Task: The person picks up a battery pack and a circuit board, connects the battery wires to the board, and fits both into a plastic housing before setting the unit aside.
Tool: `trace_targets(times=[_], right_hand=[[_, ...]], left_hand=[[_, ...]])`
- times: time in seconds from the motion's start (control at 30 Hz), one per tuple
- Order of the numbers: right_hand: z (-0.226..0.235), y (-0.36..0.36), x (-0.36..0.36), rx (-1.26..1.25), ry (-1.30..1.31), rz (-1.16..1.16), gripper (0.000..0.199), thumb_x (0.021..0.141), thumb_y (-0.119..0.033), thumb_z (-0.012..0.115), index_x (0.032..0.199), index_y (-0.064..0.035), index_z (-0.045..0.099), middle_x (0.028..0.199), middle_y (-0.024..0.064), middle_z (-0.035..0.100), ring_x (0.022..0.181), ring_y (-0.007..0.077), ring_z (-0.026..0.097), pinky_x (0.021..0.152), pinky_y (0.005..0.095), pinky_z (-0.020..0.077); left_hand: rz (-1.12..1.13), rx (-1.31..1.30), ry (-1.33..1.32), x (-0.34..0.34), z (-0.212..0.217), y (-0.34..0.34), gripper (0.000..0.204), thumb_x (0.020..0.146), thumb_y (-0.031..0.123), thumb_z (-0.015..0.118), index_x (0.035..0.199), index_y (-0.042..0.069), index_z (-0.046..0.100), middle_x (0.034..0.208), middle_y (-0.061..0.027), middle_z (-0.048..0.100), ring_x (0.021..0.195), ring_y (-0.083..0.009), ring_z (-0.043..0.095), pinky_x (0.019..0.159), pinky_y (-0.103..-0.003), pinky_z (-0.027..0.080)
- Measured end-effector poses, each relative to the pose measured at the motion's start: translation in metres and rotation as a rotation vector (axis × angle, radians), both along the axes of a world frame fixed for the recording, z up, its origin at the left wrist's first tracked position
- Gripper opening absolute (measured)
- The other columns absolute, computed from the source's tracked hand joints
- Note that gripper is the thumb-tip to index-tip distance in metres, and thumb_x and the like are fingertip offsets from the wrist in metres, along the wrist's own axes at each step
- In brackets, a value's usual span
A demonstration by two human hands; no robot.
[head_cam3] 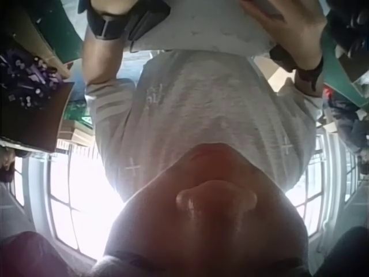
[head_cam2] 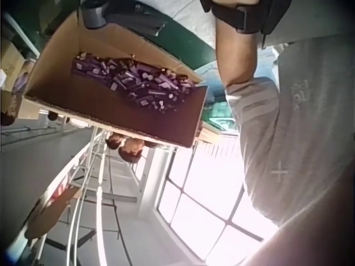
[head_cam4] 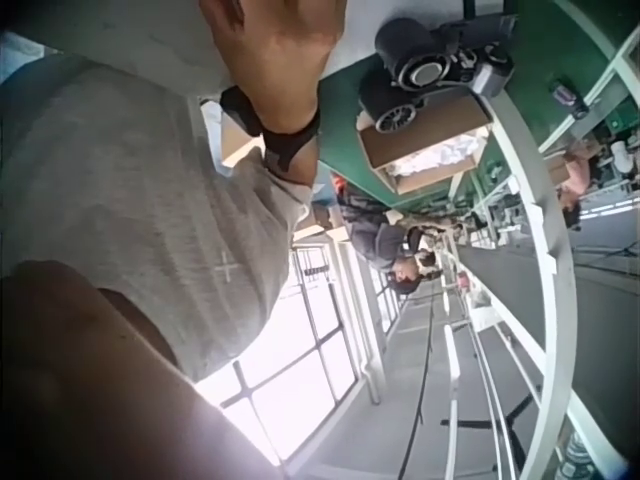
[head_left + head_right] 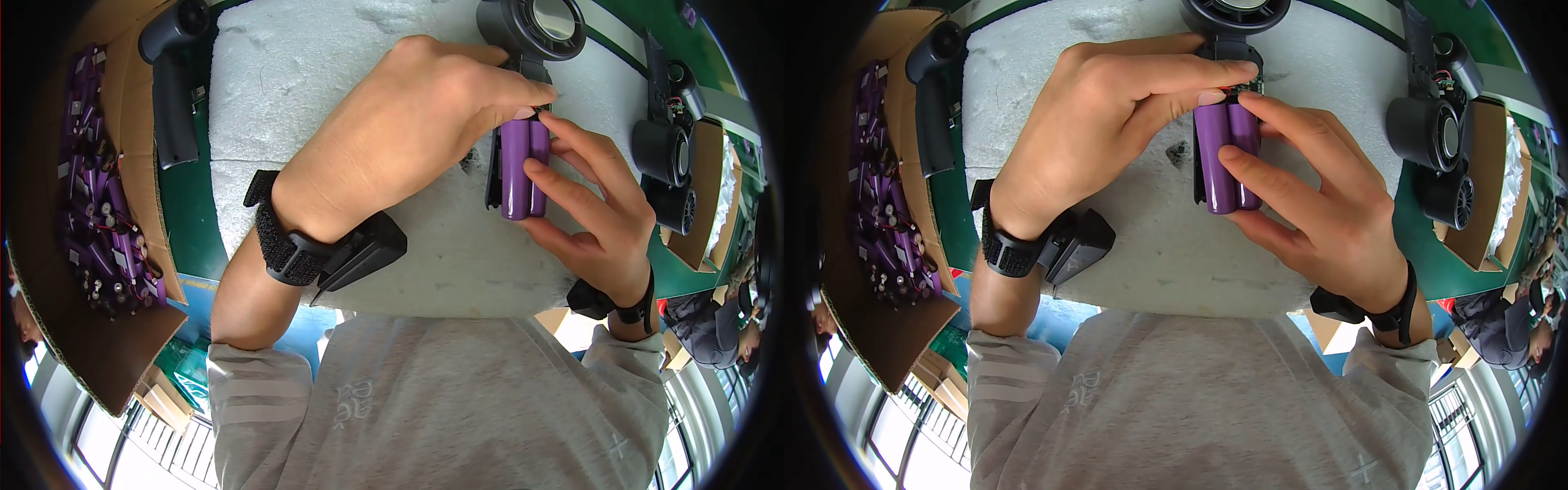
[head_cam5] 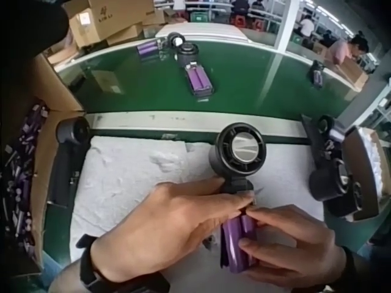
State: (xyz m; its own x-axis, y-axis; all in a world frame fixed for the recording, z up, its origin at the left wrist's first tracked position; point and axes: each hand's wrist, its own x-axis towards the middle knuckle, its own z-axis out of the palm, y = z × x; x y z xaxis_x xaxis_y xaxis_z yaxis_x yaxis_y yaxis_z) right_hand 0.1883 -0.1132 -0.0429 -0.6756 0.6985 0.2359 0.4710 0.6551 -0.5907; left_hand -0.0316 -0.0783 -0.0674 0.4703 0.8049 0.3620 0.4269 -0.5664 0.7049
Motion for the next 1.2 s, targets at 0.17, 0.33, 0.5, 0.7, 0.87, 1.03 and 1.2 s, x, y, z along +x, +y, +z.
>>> trace_targets(times=[0.17, 0.33, 0.5, 0.7, 0.87, 1.03, 1.2], right_hand=[[0.0, -0.001, -0.002, 0.015, -0.034, -0.034, 0.054, 0.051, 0.001, 0.082, 0.105, -0.0003, 0.071, 0.127, 0.0215, 0.057, 0.106, 0.0323, 0.062, 0.088, 0.0376, 0.0543], [0.001, -0.002, -0.004, 0.053, -0.068, -0.056, 0.054, 0.051, 0.0, 0.083, 0.104, -0.0012, 0.071, 0.128, 0.019, 0.059, 0.105, 0.0309, 0.063, 0.087, 0.0366, 0.0537], [0.002, -0.002, -0.003, 0.014, -0.061, -0.065, 0.053, 0.051, -0.001, 0.083, 0.103, -0.0018, 0.072, 0.127, 0.0185, 0.06, 0.104, 0.0305, 0.064, 0.085, 0.0363, 0.0536], [-0.002, -0.003, -0.003, 0.028, -0.062, -0.069, 0.052, 0.051, 0.0, 0.082, 0.102, -0.002, 0.072, 0.126, 0.0186, 0.06, 0.103, 0.0307, 0.064, 0.085, 0.0363, 0.0536], [-0.002, -0.007, -0.007, 0.046, -0.096, -0.105, 0.051, 0.053, 0.0, 0.082, 0.103, -0.0022, 0.072, 0.126, 0.0191, 0.06, 0.104, 0.0313, 0.064, 0.086, 0.0363, 0.0534], [-0.001, -0.011, -0.012, 0.04, -0.098, -0.178, 0.047, 0.054, 0.0, 0.082, 0.1, -0.0015, 0.07, 0.126, 0.0198, 0.06, 0.105, 0.0323, 0.063, 0.085, 0.0363, 0.0536], [-0.003, -0.012, -0.011, 0.006, -0.059, -0.237, 0.045, 0.055, 0.001, 0.083, 0.096, -0.0011, 0.066, 0.125, 0.0199, 0.061, 0.105, 0.0326, 0.063, 0.085, 0.036, 0.0539]], left_hand=[[0.003, -0.002, 0.019, -0.001, 0.001, 0.0, 0.026, 0.084, 0.006, 0.066, 0.109, 0.011, 0.071, 0.093, -0.0128, 0.072, 0.087, -0.0278, 0.07, 0.08, -0.033, 0.055], [-0.014, -0.044, -0.026, -0.003, 0.0, 0.003, 0.024, 0.087, 0.007, 0.065, 0.109, 0.012, 0.072, 0.093, -0.0123, 0.072, 0.089, -0.0258, 0.071, 0.075, -0.031, 0.055], [-0.019, -0.14, -0.067, -0.005, -0.001, 0.003, 0.022, 0.088, 0.009, 0.064, 0.109, 0.012, 0.072, 0.093, -0.011, 0.072, 0.086, -0.0228, 0.071, 0.074, -0.029, 0.054], [-0.031, -0.16, -0.09, -0.005, -0.007, 0.003, 0.028, 0.084, 0.009, 0.07, 0.112, 0.013, 0.071, 0.091, -0.0093, 0.072, 0.077, -0.0184, 0.069, 0.07, -0.026, 0.052], [-0.072, -0.265, -0.042, -0.004, 0.007, 0.001, 0.036, 0.077, 0.011, 0.078, 0.112, 0.014, 0.071, 0.084, -0.0046, 0.071, 0.067, -0.0131, 0.061, 0.066, -0.025, 0.05], [-0.151, -0.053, -0.133, -0.008, -0.003, 0.01, 0.046, 0.072, 0.007, 0.081, 0.115, 0.011, 0.069, 0.086, -0.0054, 0.07, 0.068, -0.0133, 0.058, 0.065, -0.025, 0.05], [-0.218, -0.206, -0.112, -0.009, 0.011, 0.012, 0.049, 0.074, 0.005, 0.079, 0.12, 0.006, 0.065, 0.095, -0.0106, 0.07, 0.08, -0.017, 0.068, 0.071, -0.027, 0.054]])
